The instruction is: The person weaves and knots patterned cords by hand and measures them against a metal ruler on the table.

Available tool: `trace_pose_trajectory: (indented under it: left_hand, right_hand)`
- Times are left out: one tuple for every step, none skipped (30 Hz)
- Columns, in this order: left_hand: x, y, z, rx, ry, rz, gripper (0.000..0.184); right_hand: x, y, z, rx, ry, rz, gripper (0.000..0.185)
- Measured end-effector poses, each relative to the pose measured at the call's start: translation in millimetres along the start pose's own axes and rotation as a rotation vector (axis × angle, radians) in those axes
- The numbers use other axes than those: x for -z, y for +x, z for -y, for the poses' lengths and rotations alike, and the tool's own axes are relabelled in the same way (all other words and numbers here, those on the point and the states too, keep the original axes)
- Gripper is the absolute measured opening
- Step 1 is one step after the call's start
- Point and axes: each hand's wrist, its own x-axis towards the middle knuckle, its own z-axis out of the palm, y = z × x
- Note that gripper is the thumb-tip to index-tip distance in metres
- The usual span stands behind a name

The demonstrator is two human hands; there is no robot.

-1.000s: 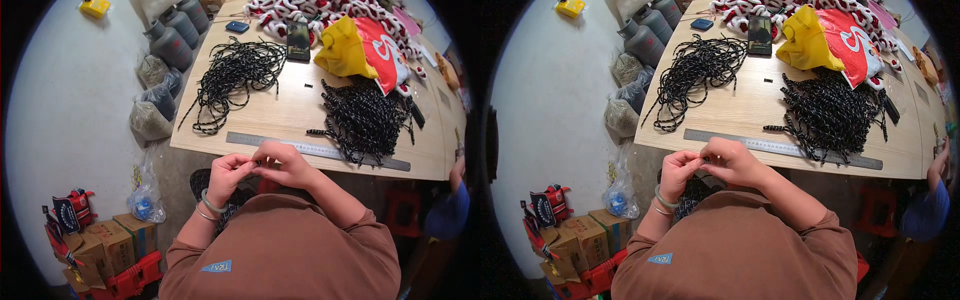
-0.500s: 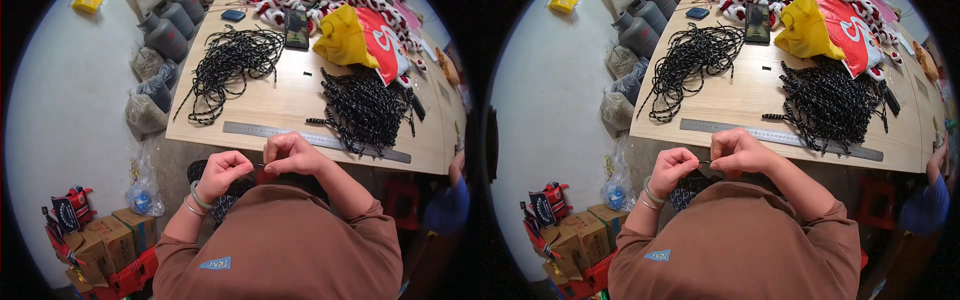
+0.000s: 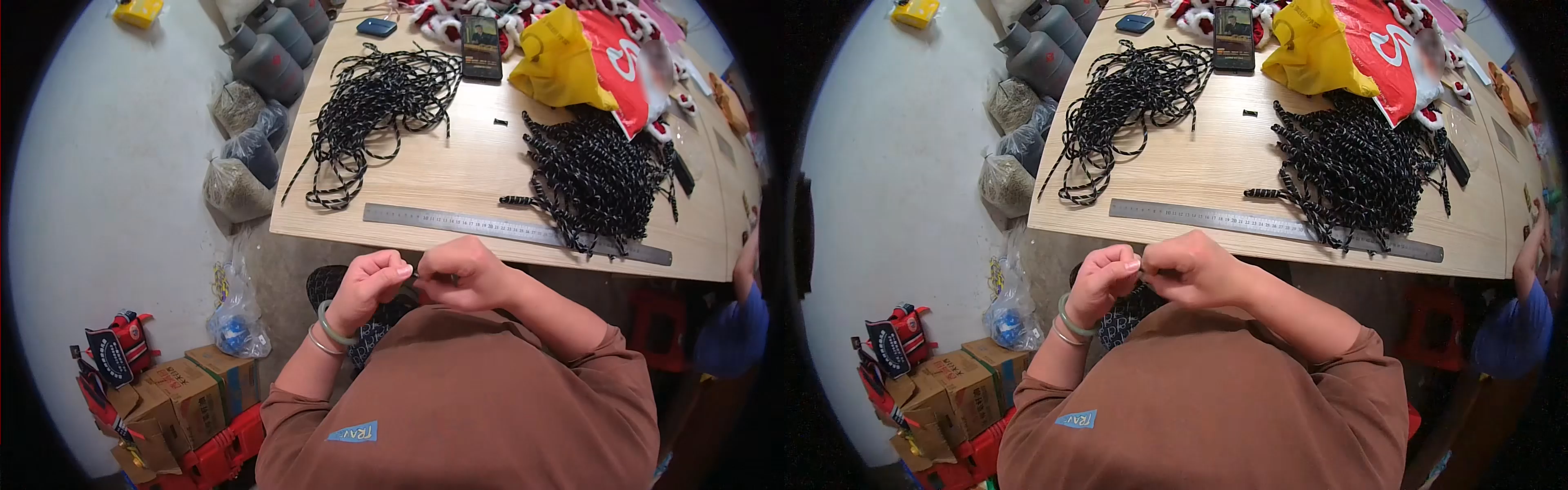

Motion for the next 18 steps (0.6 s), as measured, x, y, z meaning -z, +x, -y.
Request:
trace_pose_trajectory:
  left_hand:
    - [-0.5,0.1,0.6,0.040,-0.054,0.019,0.024]
    - [-0.4,0.6,0.6,0.111,-0.172,0.050,0.027]
    - [-1.6,0.5,1.3,0.135,-0.212,0.050,0.028]
    - [-3.8,-0.1,2.7,0.159,-0.252,0.049,0.028]
    - [-5.1,-1.2,3.4,0.182,-0.290,0.048,0.029]
    - [-7.4,-4.1,2.3,0.194,-0.301,0.050,0.028]
    - [-8.7,-5.6,2.3,0.197,-0.293,0.060,0.028]
    - [-9.9,-7.1,2.8,0.201,-0.287,0.068,0.027]
    - [-10.8,-8.4,3.7,0.205,-0.281,0.076,0.027]
    - [-9.1,-7.2,7.5,0.188,-0.281,0.106,0.026]
    - [-8.7,-6.3,9.1,0.160,-0.272,0.088,0.024]
    - [-8.8,-4.8,9.9,0.131,-0.262,0.072,0.022]
    - [-9.5,-2.7,9.5,0.102,-0.251,0.056,0.020]
    - [-11.2,0.1,8.6,-0.002,-0.299,0.065,0.019]
    - [-13.3,3.4,7.4,-0.105,-0.347,0.074,0.018]
    - [-14.5,5.9,5.9,-0.209,-0.395,0.085,0.018]
    - [-15.6,6.4,5.6,-0.272,-0.277,-0.022,0.017]
    - [-18.6,8.0,6.6,-0.331,-0.159,-0.108,0.017]
  right_hand:
    - [0.4,0.0,0.9,0.005,0.018,0.037,0.010]
    - [1.1,0.2,1.4,0.009,0.035,0.074,0.010]
    - [2.9,-0.2,1.0,-0.042,0.069,0.104,0.010]
    - [5.5,-1.3,0.0,-0.092,0.104,0.133,0.010]
    - [7.9,-2.0,-1.1,-0.142,0.137,0.161,0.010]
    - [9.7,-2.9,-1.8,-0.158,0.195,0.181,0.010]
    - [10.5,-4.6,-2.3,-0.176,0.254,0.200,0.011]
    - [11.6,-6.5,-3.1,-0.195,0.314,0.220,0.012]
    - [13.8,-7.9,-4.8,-0.262,0.380,0.241,0.012]
    - [16.4,-9.0,-7.1,-0.328,0.446,0.262,0.013]
    - [17.9,-10.0,-9.5,-0.394,0.512,0.281,0.014]
    - [17.2,-11.9,-13.4,-0.459,0.605,0.208,0.014]
    - [14.7,-15.0,-18.6,-0.523,0.698,0.134,0.017]
    - [11.5,-17.9,-22.8,-0.585,0.790,0.058,0.022]
    - [4.9,-18.0,-24.1,-0.506,0.698,-0.017,0.031]
    - [-5.9,-15.0,-24.0,-0.425,0.603,-0.092,0.041]
    - [-17.2,-13.8,-23.7,-0.346,0.504,-0.174,0.050]
    - [-26.5,-16.6,-24.1,-0.408,0.828,-0.061,0.061]
